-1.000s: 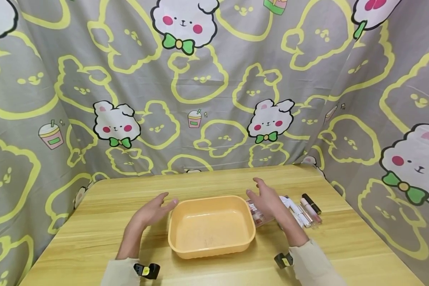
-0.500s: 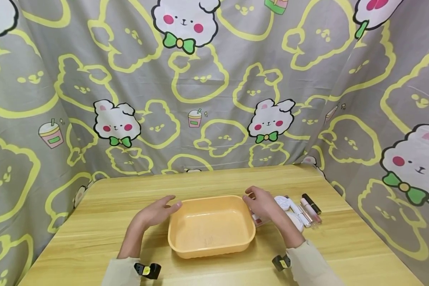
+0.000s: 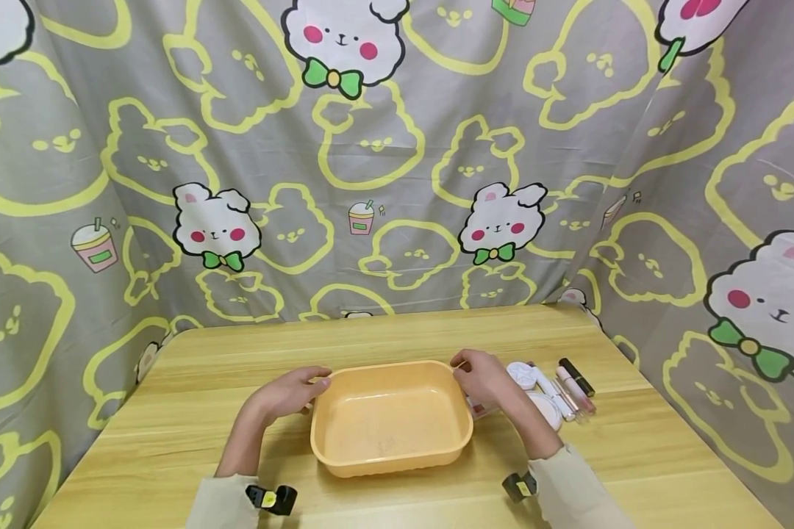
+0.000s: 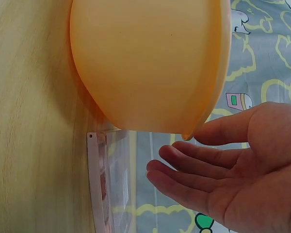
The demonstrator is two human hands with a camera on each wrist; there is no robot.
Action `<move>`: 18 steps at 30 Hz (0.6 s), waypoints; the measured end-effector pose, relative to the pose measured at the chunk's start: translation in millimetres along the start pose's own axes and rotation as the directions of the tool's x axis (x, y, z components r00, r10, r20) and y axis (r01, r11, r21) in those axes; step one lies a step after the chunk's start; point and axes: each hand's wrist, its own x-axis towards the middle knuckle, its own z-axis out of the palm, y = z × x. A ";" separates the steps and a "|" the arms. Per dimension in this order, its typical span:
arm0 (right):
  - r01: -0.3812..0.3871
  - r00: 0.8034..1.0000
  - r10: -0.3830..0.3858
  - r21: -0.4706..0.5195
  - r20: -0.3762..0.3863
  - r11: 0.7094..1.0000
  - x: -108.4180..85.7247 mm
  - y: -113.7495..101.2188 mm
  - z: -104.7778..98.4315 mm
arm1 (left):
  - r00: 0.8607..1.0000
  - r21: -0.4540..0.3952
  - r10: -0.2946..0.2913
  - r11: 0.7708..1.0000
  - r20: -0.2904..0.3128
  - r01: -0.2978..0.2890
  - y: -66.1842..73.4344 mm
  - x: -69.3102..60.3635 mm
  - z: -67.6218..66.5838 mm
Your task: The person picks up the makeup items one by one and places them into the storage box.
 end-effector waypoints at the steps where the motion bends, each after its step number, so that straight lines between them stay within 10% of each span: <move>1: 0.009 1.000 -0.009 -0.008 -0.004 1.000 0.0 -0.1 0.0 | 1.000 -0.006 0.000 1.000 -0.005 0.000 -0.4 0.4 0.1; 18: 0.050 0.999 -0.050 -0.012 0.018 0.999 -0.6 0.7 -0.5 | 1.000 -0.040 0.020 0.999 -0.008 -0.021 -3.3 6.2 2.0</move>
